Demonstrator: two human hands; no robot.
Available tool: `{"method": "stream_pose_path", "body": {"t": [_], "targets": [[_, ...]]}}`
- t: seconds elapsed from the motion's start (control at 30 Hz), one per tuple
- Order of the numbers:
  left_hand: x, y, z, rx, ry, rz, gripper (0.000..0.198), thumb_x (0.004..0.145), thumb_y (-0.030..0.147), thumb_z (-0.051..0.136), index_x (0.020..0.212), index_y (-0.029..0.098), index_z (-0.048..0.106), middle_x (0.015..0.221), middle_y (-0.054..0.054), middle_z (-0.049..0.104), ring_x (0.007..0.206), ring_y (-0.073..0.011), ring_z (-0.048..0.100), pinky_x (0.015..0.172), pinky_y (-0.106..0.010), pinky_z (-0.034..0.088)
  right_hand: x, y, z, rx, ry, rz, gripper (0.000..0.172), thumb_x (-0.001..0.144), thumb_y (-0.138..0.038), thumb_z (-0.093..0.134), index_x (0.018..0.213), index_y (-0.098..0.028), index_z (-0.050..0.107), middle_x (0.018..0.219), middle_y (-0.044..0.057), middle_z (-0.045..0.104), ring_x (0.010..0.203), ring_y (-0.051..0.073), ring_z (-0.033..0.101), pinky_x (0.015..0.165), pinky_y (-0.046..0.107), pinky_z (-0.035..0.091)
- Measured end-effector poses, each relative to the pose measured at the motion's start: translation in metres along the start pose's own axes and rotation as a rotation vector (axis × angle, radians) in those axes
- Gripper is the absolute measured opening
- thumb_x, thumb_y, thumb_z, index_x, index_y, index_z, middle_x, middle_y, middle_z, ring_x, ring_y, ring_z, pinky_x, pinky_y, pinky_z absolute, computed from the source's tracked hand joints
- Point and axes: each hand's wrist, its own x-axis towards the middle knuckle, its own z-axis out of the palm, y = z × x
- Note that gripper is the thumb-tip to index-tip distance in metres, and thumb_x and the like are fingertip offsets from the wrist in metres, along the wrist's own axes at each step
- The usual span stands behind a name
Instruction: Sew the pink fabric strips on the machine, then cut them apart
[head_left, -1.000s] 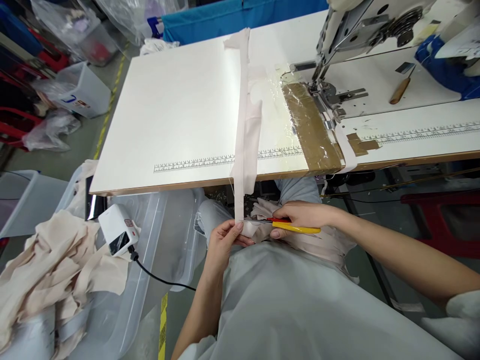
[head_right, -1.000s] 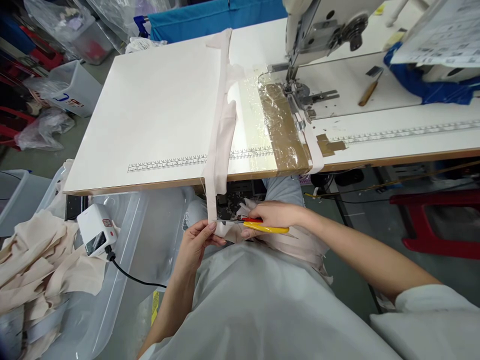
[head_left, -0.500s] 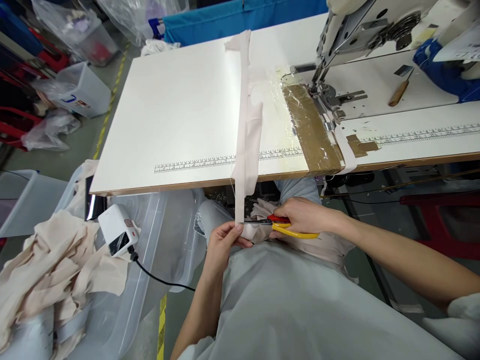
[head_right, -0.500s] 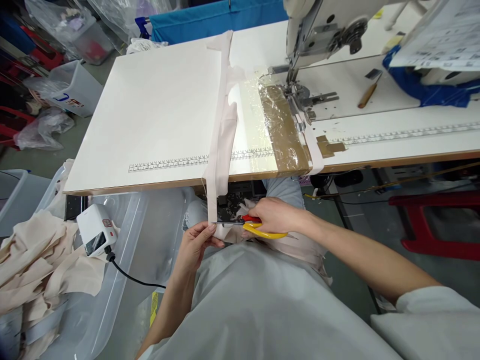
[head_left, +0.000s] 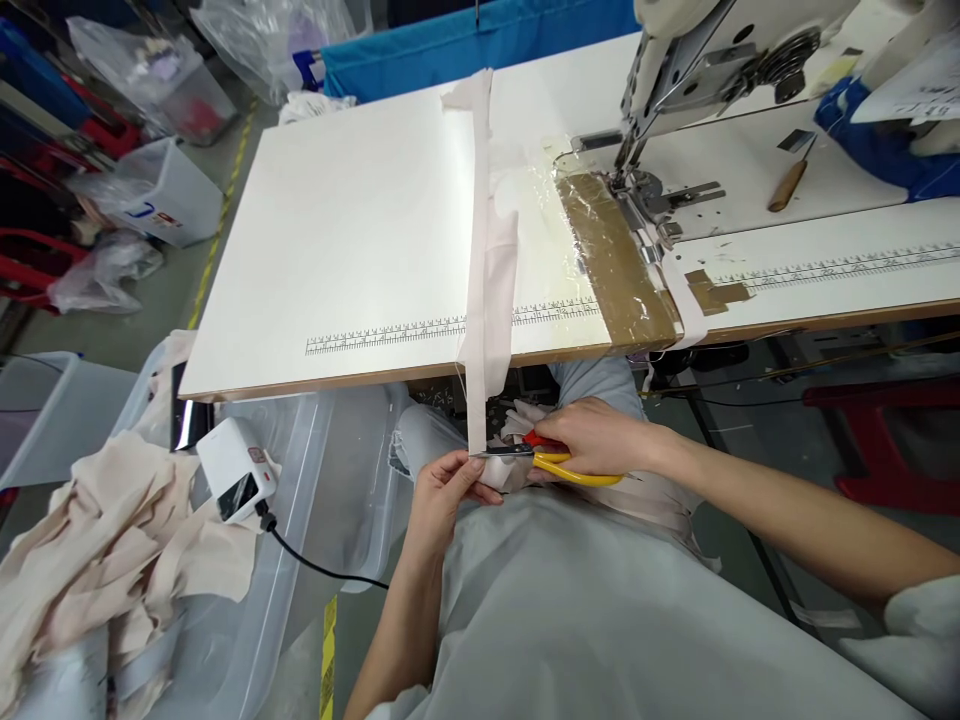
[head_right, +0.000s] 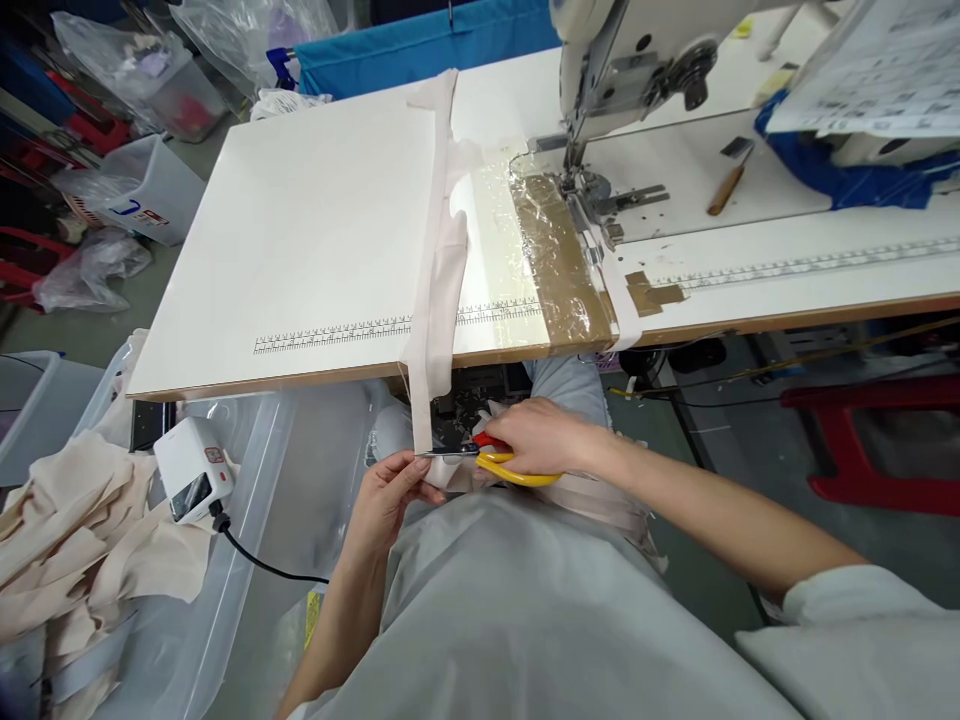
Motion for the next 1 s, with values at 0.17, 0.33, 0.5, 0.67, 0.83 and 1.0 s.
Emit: {"method": "stream_pose_path", "body": {"t": [0.17,0.33,0.5,0.67,0.83,1.0], "targets": [[-0.001,-0.005,-0.002,0.026,0.007,-0.013,0.041,0.068,0.052,0.082,0.072,0.014,0.070,0.057,-0.003,0.068,0.047,-0.0139,0.064,0.052,-0.022,0.052,0.008,-0.001,0.003,0.020,-0.010,-0.018,0.042,0.090,-0.056,0.055,0.071,-0.019,0.062,0.068,0.006,0.067,0.063,0.019,0.059,0.052,0.028,0.021],[-0.001,0.001,-0.006,0.210,0.177,0.184,0.042,0.077,0.050,0.075,0.101,0.015,0.072,0.080,-0.006,0.073,0.055,-0.0122,0.059,0.055,-0.023,0.048,-0.004,0.010,0.017,0.131,0.096,0.036,0.046,0.089,-0.059,0.055,0.063,-0.021,0.053,0.060,0.002,0.059,0.054,0.016,0.049,0.052,0.028,0.020],[0.012,0.034,0.005,0.590,0.469,0.662,0.027,0.088,0.043,0.064,0.103,0.022,0.071,0.107,-0.008,0.067,0.086,-0.0181,0.060,0.076,-0.027,0.048,-0.035,0.011,0.040,0.399,0.242,0.054,0.045,0.089,-0.056,0.054,0.062,-0.022,0.041,0.059,-0.001,0.051,0.053,0.015,0.045,0.053,0.027,0.027],[0.032,0.051,0.043,0.556,0.389,0.660,0.026,0.085,0.046,0.068,0.096,0.023,0.068,0.090,-0.005,0.070,0.087,-0.0217,0.063,0.082,-0.030,0.049,-0.054,-0.002,0.058,0.555,0.391,0.097,0.042,0.088,-0.051,0.054,0.063,-0.024,0.032,0.058,-0.003,0.044,0.053,0.014,0.041,0.052,0.027,0.028],[0.035,0.031,0.042,0.280,0.285,0.479,0.034,0.088,0.056,0.060,0.091,0.022,0.061,0.066,0.001,0.065,0.059,-0.0161,0.059,0.060,-0.025,0.047,-0.066,-0.003,0.066,0.608,0.457,0.127,0.045,0.089,-0.052,0.052,0.064,-0.025,0.027,0.060,-0.004,0.039,0.055,0.014,0.037,0.052,0.026,0.028],[0.000,-0.035,-0.054,0.536,0.524,0.129,0.030,0.086,0.052,0.056,0.078,0.023,0.053,0.051,0.003,0.055,0.046,-0.0175,0.053,0.051,-0.027,0.040,-0.074,0.012,0.075,0.576,0.422,0.177,0.049,0.088,-0.058,0.052,0.064,-0.024,0.026,0.059,-0.004,0.038,0.055,0.013,0.034,0.053,0.026,0.026]]}}
